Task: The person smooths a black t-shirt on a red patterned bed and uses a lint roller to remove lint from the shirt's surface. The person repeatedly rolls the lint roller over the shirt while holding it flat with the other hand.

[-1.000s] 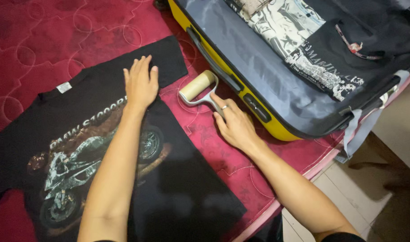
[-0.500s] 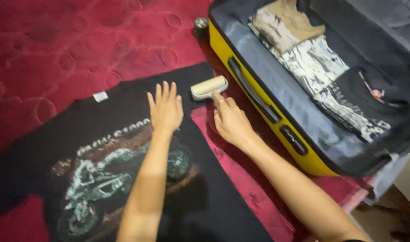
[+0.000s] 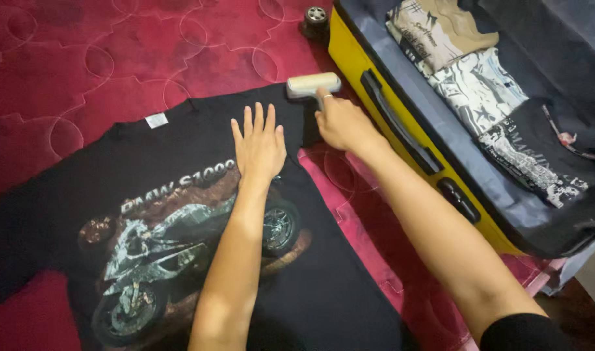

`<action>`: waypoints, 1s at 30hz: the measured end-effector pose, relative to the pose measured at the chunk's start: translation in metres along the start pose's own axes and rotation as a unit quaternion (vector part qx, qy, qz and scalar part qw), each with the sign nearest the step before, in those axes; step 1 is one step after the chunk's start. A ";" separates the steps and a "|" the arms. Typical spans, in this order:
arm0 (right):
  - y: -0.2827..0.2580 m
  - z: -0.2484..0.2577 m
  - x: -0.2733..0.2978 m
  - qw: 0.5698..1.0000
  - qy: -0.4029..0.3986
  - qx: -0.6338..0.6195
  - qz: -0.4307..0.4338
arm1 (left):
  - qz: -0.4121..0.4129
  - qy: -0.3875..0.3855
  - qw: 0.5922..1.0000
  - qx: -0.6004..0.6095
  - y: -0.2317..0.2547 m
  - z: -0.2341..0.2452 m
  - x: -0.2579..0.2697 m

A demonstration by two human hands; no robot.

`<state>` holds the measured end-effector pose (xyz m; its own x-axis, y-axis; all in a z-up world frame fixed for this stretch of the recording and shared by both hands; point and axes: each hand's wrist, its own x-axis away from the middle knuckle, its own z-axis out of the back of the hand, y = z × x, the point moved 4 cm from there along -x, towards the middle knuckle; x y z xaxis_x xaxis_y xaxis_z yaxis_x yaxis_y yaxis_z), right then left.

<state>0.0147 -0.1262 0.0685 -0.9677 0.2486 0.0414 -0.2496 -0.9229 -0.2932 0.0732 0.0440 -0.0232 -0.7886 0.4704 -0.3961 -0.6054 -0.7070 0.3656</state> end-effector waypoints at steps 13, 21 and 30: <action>-0.017 0.041 0.069 0.992 -0.090 0.080 -0.045 | -0.006 -0.005 1.000 -0.007 -0.002 0.002 -0.011; -0.029 0.040 0.066 1.000 -0.020 0.011 -0.008 | -0.001 -0.020 1.000 -0.001 -0.001 0.006 -0.011; -0.022 0.048 0.054 0.996 -0.080 0.029 -0.031 | -0.009 -0.007 1.000 -0.008 0.001 0.009 -0.015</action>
<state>-0.0337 -0.1066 0.1232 -0.9423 0.2596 0.2113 -0.3062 -0.9237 -0.2304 0.0833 0.0412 -0.0092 -0.7791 0.4899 -0.3912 -0.6177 -0.7068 0.3449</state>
